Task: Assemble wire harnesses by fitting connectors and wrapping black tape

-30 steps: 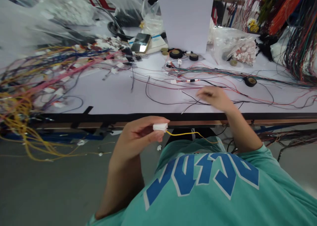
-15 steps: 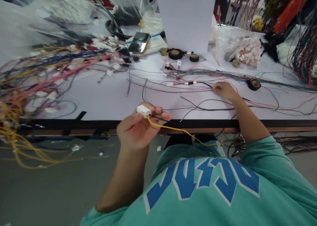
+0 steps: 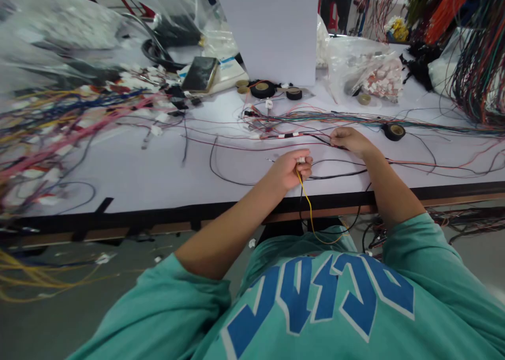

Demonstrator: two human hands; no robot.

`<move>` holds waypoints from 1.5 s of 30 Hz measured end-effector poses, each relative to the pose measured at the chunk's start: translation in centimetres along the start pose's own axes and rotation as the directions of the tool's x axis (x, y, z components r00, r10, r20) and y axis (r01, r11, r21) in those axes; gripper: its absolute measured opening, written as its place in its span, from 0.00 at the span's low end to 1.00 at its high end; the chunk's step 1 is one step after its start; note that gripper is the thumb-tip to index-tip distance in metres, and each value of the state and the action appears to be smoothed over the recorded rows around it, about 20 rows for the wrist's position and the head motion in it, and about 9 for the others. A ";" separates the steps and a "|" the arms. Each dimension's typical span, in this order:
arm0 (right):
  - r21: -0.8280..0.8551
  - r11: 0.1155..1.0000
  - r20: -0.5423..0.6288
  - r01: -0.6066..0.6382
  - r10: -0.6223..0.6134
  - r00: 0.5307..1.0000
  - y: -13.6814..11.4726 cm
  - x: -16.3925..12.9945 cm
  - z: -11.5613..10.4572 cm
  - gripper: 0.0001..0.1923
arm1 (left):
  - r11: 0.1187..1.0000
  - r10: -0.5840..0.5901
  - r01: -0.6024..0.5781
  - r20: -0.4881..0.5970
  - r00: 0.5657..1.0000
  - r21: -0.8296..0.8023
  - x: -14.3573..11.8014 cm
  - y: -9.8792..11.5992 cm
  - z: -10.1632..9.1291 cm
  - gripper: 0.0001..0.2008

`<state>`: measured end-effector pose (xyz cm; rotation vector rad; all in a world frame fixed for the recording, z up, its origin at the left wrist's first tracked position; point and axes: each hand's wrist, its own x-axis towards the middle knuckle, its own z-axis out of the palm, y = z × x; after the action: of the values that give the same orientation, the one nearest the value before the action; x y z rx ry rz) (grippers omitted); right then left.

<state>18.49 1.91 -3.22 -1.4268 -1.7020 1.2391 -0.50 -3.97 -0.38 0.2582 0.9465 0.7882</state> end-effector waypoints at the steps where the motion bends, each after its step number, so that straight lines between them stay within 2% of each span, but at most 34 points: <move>1: -0.002 1.000 -0.002 -0.001 0.001 1.000 0.1 0.0 0.1 0.03 | 1.000 0.017 -0.017 -0.012 1.000 -0.011 0.4 0.0 0.4 0.12; 5: -0.060 0.998 -0.018 -0.001 0.000 1.000 0.1 0.1 0.2 0.03 | 0.995 0.091 -0.092 -0.029 0.995 -0.043 0.9 0.3 0.9 0.11; 9: -0.185 0.983 -0.042 0.013 -0.021 0.999 0.0 0.1 0.2 0.04 | 0.975 0.215 -0.218 -0.083 0.973 -0.035 -0.1 1.0 -0.4 0.12; 11: -0.228 0.973 -0.047 0.031 -0.043 0.998 0.1 0.2 0.2 0.04 | 0.948 0.309 -0.316 -0.120 0.944 -0.045 -1.1 1.5 -1.6 0.12; 14: -0.209 0.977 -0.051 0.039 -0.051 0.997 0.3 0.2 0.0 0.04 | 0.880 0.445 -0.468 -0.201 0.873 -0.084 -2.7 2.4 -3.8 0.14; 17: -0.145 0.989 -0.042 0.021 -0.027 0.999 0.4 0.1 -0.2 0.04 | 0.831 0.495 -0.543 -0.285 0.821 -0.119 -4.0 3.0 -5.7 0.15; 21: -0.081 0.996 -0.022 -0.022 0.021 1.000 0.3 -0.2 -0.3 0.05 | 0.836 0.474 -0.531 -0.308 0.825 -0.135 -4.5 3.1 -7.0 0.16; 26: -0.109 0.992 -0.053 -0.069 0.063 0.997 0.2 -0.3 -0.4 0.04 | 0.847 0.440 -0.504 -0.308 0.843 -0.169 -4.1 2.7 -6.9 0.17; 34: -0.075 0.997 0.012 0.023 -0.022 1.000 0.8 -0.1 -0.6 0.03 | 0.888 0.390 -0.438 -0.275 0.879 -0.141 -3.6 2.2 -5.7 0.14; 38: -0.094 0.995 0.020 0.044 -0.042 0.999 1.2 0.1 -0.7 0.03 | 0.875 0.415 -0.464 -0.278 0.866 -0.140 -3.6 2.5 -5.6 0.19; 41: -0.122 0.992 0.019 0.029 -0.027 0.999 1.4 0.2 -0.7 0.04 | 0.865 0.442 -0.485 -0.265 0.857 -0.126 -3.5 2.7 -5.9 0.19; 45: -0.167 0.983 0.020 0.081 -0.079 0.997 1.5 0.3 -0.5 0.05 | 0.880 0.422 -0.459 -0.242 0.874 -0.124 -3.3 2.5 -5.9 0.19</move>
<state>19.44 2.32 -4.40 -1.4334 -1.8917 1.0851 -7.57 -5.29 -0.38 0.2424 1.0197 1.3403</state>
